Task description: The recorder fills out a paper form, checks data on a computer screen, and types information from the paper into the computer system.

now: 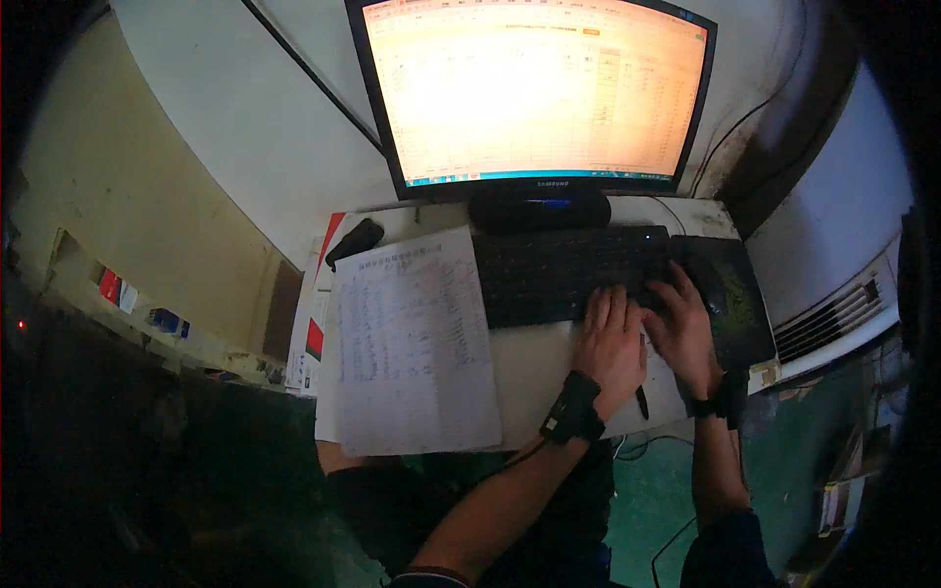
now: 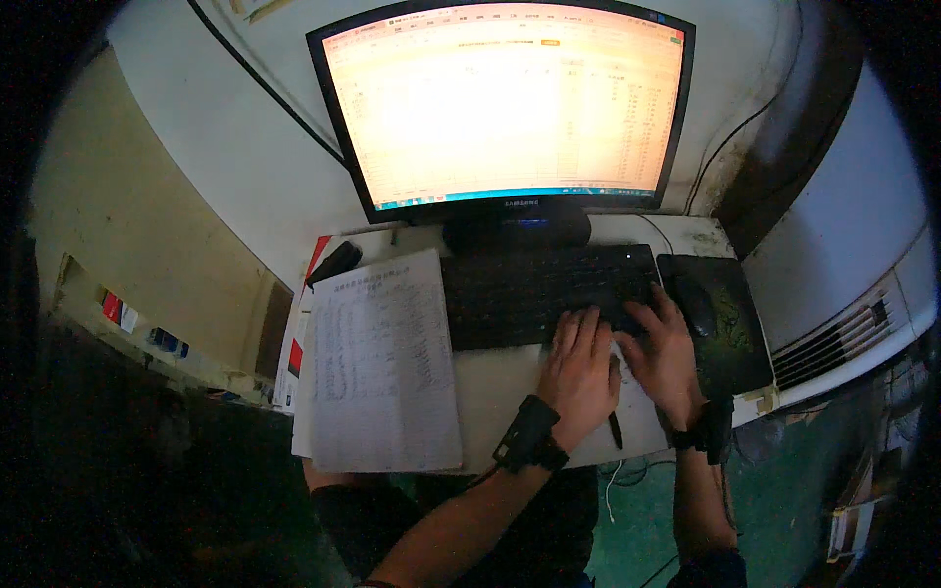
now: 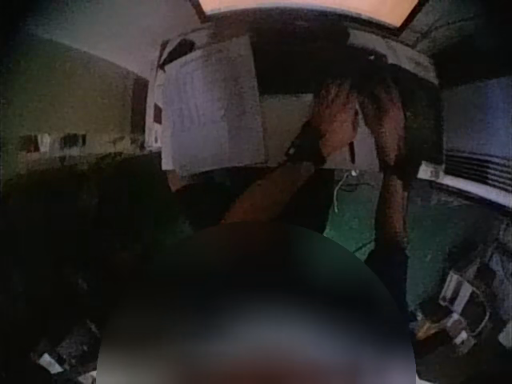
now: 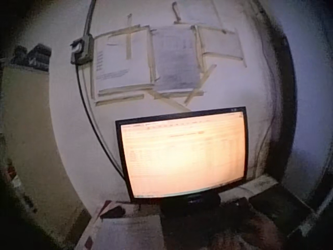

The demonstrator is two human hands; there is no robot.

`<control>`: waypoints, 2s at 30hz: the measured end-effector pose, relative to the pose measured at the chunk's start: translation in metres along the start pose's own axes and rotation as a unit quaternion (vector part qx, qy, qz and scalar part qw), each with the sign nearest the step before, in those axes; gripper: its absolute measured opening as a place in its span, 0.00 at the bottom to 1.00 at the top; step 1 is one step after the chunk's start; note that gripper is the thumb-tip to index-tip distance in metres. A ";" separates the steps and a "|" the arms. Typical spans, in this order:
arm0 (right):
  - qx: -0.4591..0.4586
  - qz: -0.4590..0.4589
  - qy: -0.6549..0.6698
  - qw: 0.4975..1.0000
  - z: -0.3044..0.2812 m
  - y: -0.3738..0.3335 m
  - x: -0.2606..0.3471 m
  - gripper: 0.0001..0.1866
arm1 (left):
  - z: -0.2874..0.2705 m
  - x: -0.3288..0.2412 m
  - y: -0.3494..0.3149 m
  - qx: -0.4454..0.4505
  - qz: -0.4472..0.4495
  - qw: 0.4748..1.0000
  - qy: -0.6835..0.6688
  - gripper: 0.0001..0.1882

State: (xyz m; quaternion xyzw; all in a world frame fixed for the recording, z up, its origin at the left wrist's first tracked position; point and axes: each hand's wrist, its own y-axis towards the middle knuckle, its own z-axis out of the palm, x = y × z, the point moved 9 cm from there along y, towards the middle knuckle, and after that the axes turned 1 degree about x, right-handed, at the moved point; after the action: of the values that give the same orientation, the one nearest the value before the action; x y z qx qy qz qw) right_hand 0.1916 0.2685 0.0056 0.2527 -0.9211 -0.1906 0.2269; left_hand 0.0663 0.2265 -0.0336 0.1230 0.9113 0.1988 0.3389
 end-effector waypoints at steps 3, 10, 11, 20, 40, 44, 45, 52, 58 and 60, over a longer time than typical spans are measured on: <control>0.026 0.032 0.021 0.999 0.000 0.003 -0.006 0.22 | 0.000 -0.001 0.001 0.006 -0.003 1.000 -0.005 0.32; -0.042 0.073 0.045 0.995 -0.003 -0.004 -0.031 0.24 | 0.003 -0.002 0.001 0.003 0.006 1.000 0.012 0.33; -0.036 0.078 0.051 0.995 -0.002 -0.003 -0.027 0.24 | 0.003 0.001 0.001 0.008 -0.003 1.000 0.010 0.33; -0.029 0.088 0.050 0.994 -0.002 -0.005 -0.028 0.24 | -0.001 -0.001 0.001 0.006 -0.004 1.000 0.013 0.32; -0.023 0.110 0.078 0.991 0.006 0.013 -0.044 0.22 | 0.002 -0.001 0.000 -0.011 0.007 1.000 0.020 0.30; -0.017 0.102 0.052 0.993 0.012 0.023 -0.042 0.25 | -0.001 -0.002 0.001 -0.002 -0.006 1.000 0.021 0.30; -0.008 0.103 0.045 0.994 0.013 0.024 -0.041 0.26 | -0.002 -0.001 0.001 0.000 -0.006 1.000 0.023 0.31; -0.013 0.092 0.018 0.995 0.002 0.019 -0.034 0.25 | 0.002 -0.002 0.001 -0.003 0.002 1.000 0.012 0.30; 0.012 0.132 0.088 0.987 0.005 -0.001 -0.024 0.23 | 0.001 0.000 -0.001 -0.015 0.004 0.999 0.028 0.31; 0.019 0.111 0.091 0.989 0.001 0.002 -0.016 0.23 | -0.001 0.001 -0.001 -0.015 -0.001 1.000 0.007 0.31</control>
State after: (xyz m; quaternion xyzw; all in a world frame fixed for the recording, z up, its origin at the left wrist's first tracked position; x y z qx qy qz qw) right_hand 0.2028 0.2790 0.0001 0.1692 -0.9225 -0.1229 0.3245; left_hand 0.0649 0.2256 -0.0335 0.1151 0.9107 0.2132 0.3344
